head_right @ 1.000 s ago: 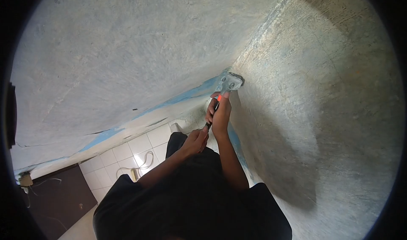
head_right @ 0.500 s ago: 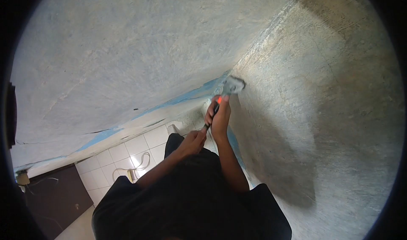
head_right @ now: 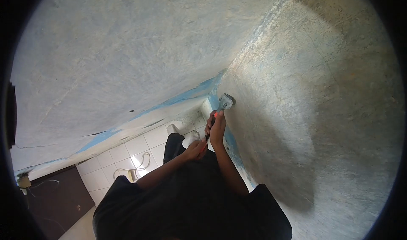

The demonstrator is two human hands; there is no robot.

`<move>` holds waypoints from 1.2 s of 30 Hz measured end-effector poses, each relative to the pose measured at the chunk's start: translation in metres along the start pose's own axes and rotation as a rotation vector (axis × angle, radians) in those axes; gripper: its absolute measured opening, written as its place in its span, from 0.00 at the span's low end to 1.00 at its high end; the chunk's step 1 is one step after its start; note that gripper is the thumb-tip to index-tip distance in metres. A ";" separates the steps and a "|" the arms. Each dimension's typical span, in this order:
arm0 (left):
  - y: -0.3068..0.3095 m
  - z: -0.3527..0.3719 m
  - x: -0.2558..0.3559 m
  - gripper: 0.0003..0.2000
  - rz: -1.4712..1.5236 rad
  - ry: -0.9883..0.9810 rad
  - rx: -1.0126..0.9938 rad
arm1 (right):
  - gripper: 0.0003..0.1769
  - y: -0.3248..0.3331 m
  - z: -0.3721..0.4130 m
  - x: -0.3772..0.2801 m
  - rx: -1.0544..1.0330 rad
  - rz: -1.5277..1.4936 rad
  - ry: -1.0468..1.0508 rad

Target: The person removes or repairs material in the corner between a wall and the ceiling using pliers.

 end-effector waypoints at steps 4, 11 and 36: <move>-0.002 -0.002 0.025 0.30 -0.051 -0.048 0.078 | 0.30 -0.017 -0.021 -0.026 -0.050 0.028 -0.005; -0.017 0.003 0.013 0.32 0.064 -0.047 0.039 | 0.30 -0.007 -0.011 -0.013 -0.019 0.062 -0.020; -0.021 0.023 0.021 0.32 0.079 0.034 0.148 | 0.28 -0.010 -0.008 -0.010 -0.012 0.035 -0.088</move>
Point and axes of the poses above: each hand's wrist, its own z-axis away from the middle knuckle, its own y-axis out of the back of the hand, x = y × z, the point moved 9 cm from there along -z, towards the middle knuckle, and after that the axes turned 13 degrees about z, right-handed, at the moved point
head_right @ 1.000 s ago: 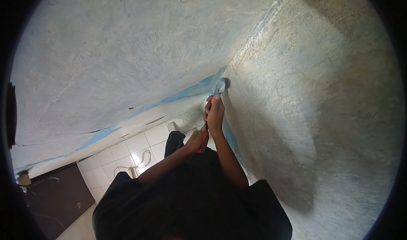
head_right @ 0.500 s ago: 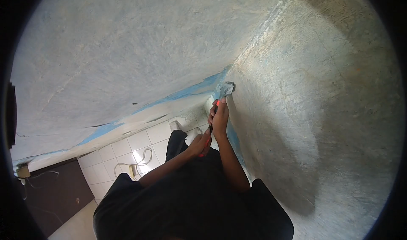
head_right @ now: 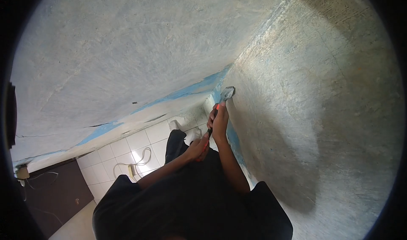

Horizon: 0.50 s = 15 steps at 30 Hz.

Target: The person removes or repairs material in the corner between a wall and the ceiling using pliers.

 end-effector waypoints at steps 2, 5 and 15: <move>0.004 -0.006 0.002 0.32 0.038 0.007 0.017 | 0.27 -0.008 -0.011 -0.007 -0.004 0.002 0.021; 0.008 -0.016 0.009 0.32 0.033 -0.017 0.026 | 0.27 -0.010 -0.022 -0.007 0.020 0.074 0.065; 0.017 -0.021 0.006 0.35 -0.012 0.009 0.052 | 0.27 -0.014 -0.025 -0.002 0.040 0.053 0.071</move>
Point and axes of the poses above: each hand's wrist, its own z-axis away from the middle knuckle, its own y-axis out of the back of the hand, x = y × z, the point moved 9 cm from there along -z, towards the middle knuckle, and after that the axes turned 13 degrees about z, right-handed, at the moved point
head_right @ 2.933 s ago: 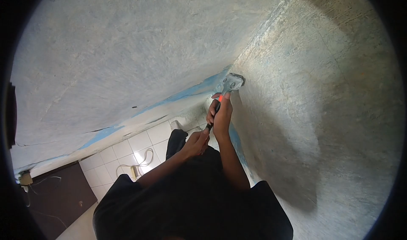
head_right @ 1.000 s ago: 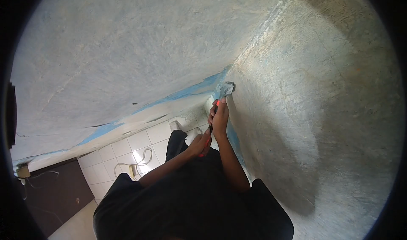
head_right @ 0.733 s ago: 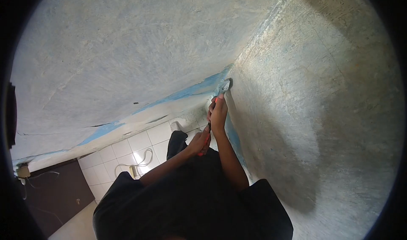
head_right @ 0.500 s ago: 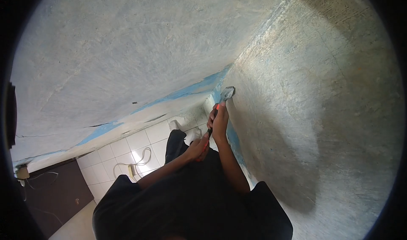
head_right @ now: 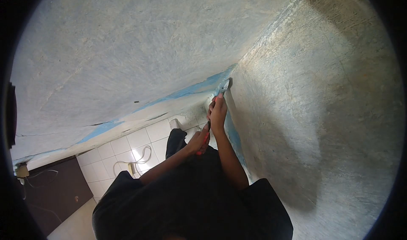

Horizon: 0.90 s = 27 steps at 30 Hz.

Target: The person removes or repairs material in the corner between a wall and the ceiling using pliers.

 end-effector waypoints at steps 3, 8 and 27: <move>-0.001 0.010 -0.006 0.35 -0.006 -0.009 0.003 | 0.27 0.006 0.005 0.009 0.010 -0.018 -0.013; 0.002 0.008 -0.021 0.34 0.016 0.071 -0.025 | 0.27 0.008 0.009 0.013 -0.012 -0.017 -0.037; 0.008 -0.002 -0.029 0.34 -0.016 0.030 -0.009 | 0.26 0.014 0.005 0.040 0.025 0.020 -0.028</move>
Point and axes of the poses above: each hand's wrist, its own z-axis away from the middle knuckle, its own y-axis out of the back of the hand, x = y × z, the point moved 9 cm from there along -z, towards the middle knuckle, and after that the axes turned 13 degrees about z, right-handed, at the moved point
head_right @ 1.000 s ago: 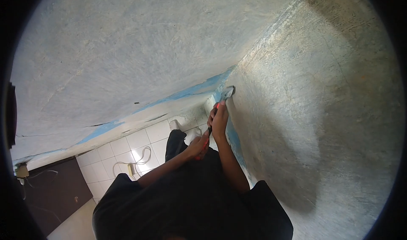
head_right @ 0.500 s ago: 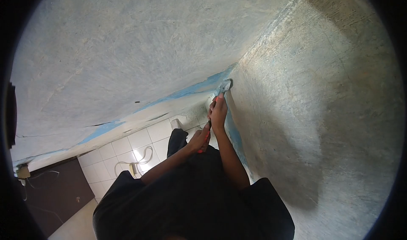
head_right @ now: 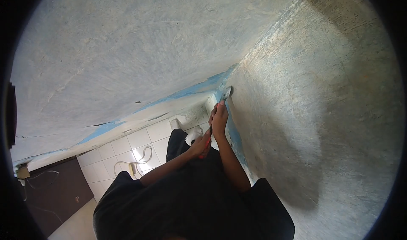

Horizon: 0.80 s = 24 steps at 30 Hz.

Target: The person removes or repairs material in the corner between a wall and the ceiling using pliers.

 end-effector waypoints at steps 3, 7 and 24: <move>-0.001 -0.006 0.005 0.34 0.015 -0.004 -0.005 | 0.26 -0.002 -0.008 -0.001 -0.008 0.000 0.003; 0.009 -0.013 0.007 0.35 -0.009 -0.020 0.036 | 0.27 -0.008 -0.010 -0.002 0.001 -0.014 -0.012; 0.000 -0.013 0.011 0.33 0.070 -0.051 0.061 | 0.27 -0.007 -0.015 -0.010 -0.008 0.032 0.028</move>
Point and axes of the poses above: each hand's wrist, its own z-axis away from the middle knuckle, its own y-axis out of the back of the hand, x = y × z, the point moved 9 cm from there along -z, towards the middle knuckle, and after that the axes turned 13 degrees about z, right-handed, at the moved point
